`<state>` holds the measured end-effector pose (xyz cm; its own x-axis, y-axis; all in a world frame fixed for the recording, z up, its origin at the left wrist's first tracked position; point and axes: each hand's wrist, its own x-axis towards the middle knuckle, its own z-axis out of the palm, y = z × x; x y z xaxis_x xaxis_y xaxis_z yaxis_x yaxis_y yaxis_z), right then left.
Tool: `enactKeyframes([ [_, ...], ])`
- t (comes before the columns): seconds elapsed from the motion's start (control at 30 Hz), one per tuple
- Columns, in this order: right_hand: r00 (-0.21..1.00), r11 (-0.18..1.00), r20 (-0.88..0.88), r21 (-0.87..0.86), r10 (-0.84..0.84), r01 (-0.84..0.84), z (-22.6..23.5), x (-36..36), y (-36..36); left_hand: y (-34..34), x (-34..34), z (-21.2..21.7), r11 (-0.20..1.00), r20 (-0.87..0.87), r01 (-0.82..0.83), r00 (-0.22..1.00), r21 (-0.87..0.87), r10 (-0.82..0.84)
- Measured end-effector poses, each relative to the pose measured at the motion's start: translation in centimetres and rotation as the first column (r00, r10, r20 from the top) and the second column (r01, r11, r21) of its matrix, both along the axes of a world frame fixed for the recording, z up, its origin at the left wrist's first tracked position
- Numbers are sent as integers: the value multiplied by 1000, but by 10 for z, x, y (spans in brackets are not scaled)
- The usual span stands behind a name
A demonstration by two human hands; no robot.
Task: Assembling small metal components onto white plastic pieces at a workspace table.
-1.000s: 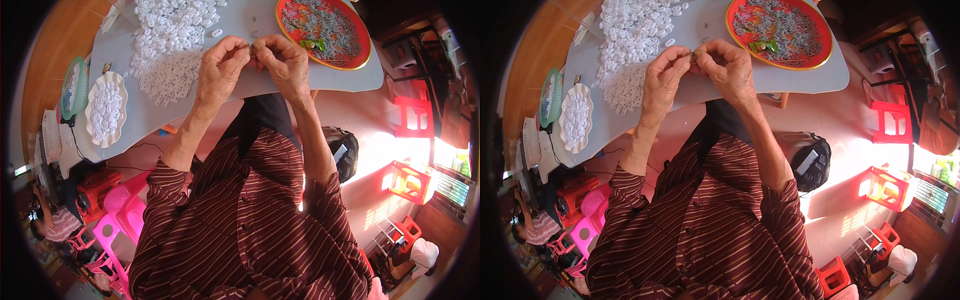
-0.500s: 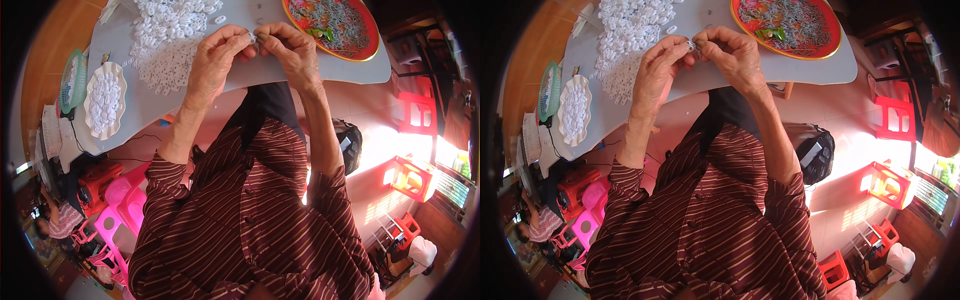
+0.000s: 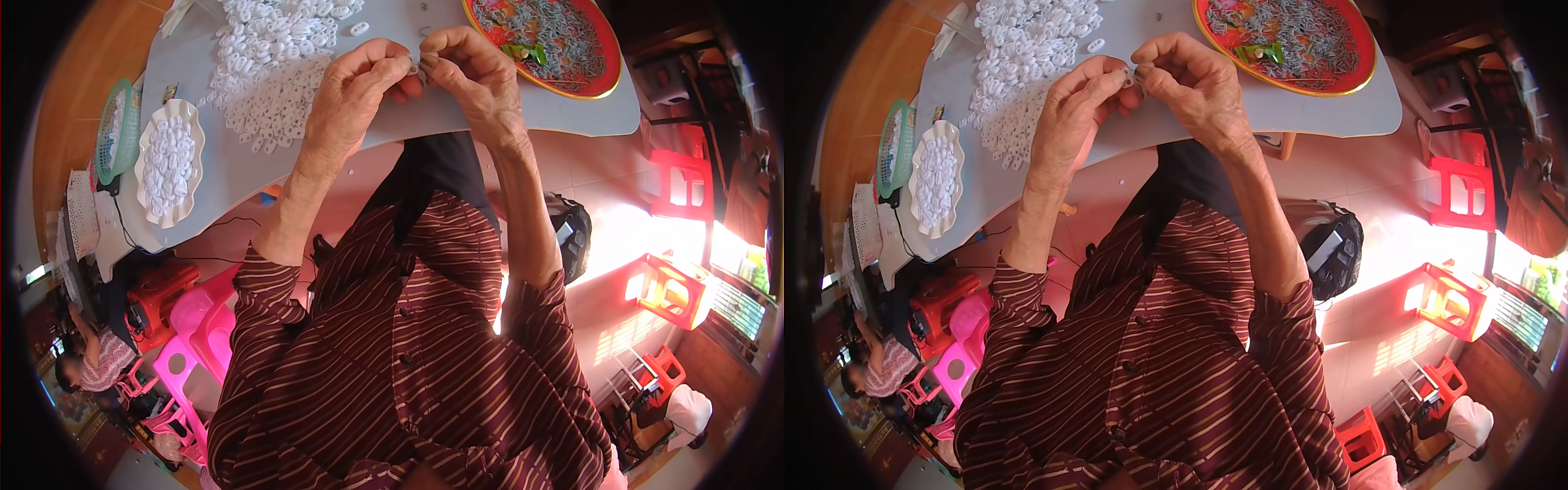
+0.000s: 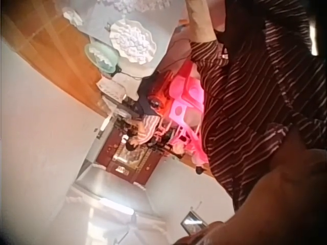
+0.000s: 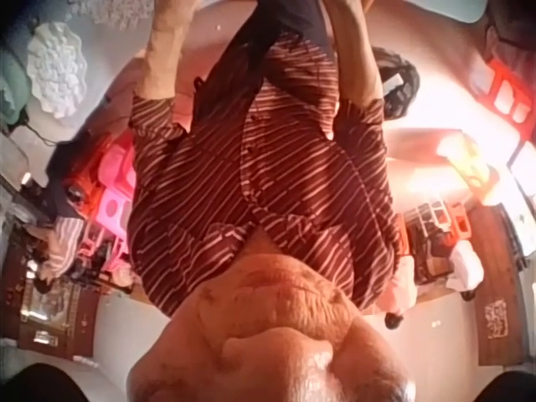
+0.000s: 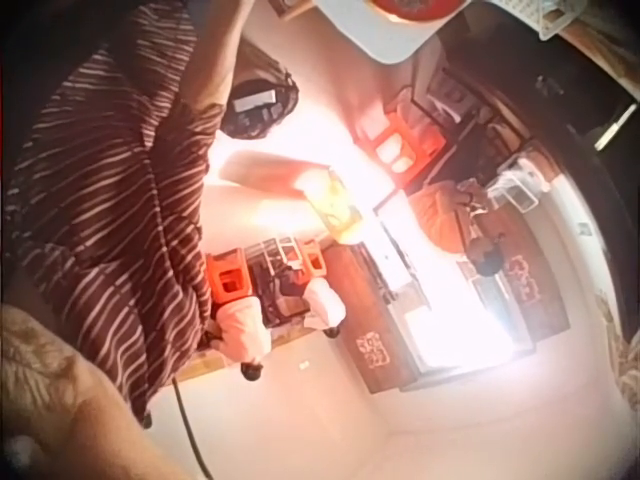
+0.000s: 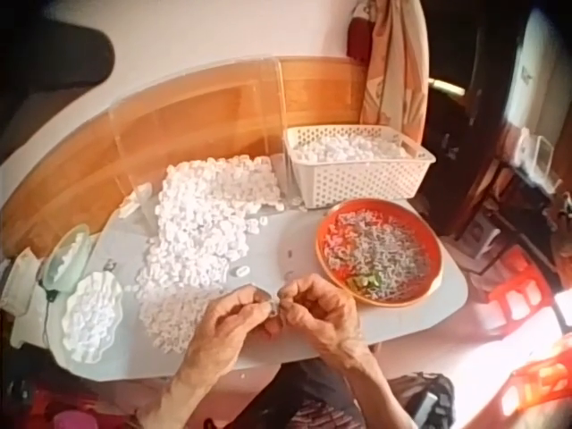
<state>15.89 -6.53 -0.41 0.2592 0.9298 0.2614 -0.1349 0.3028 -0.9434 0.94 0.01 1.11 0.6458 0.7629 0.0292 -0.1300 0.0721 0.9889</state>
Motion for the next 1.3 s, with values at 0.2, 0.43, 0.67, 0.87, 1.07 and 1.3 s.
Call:
enactKeyframes([
  [0.2, 1000, 1000, 9, 9, 10, -11, -2, 1, 0, 1, 1, -4, 999, -28, 10, 1000, 52, -9],
  [0.43, 999, 997, 3, 67, 43, -43, -4, 2, -1, 3, -1, -5, 997, 16, 72, 997, 40, -73],
  [0.67, 997, 999, 79, 43, 2, -6, -3, -1, 1, 4, -3, -9, 997, 53, 68, 996, 20, -69],
  [0.87, 983, 999, 182, -38, -18, 25, 0, -2, 1, -2, -5, -8, 997, 98, 72, 993, -1, -71],
  [1.07, 946, 989, 310, -84, -91, 122, 5, -6, 0, -6, 0, -15, 990, 61, -52, 997, 129, 45],
  [1.3, 978, 984, 192, -146, -75, 104, 4, -2, 4, -4, 4, -14, 978, -6, -85, 996, 189, 87],
])
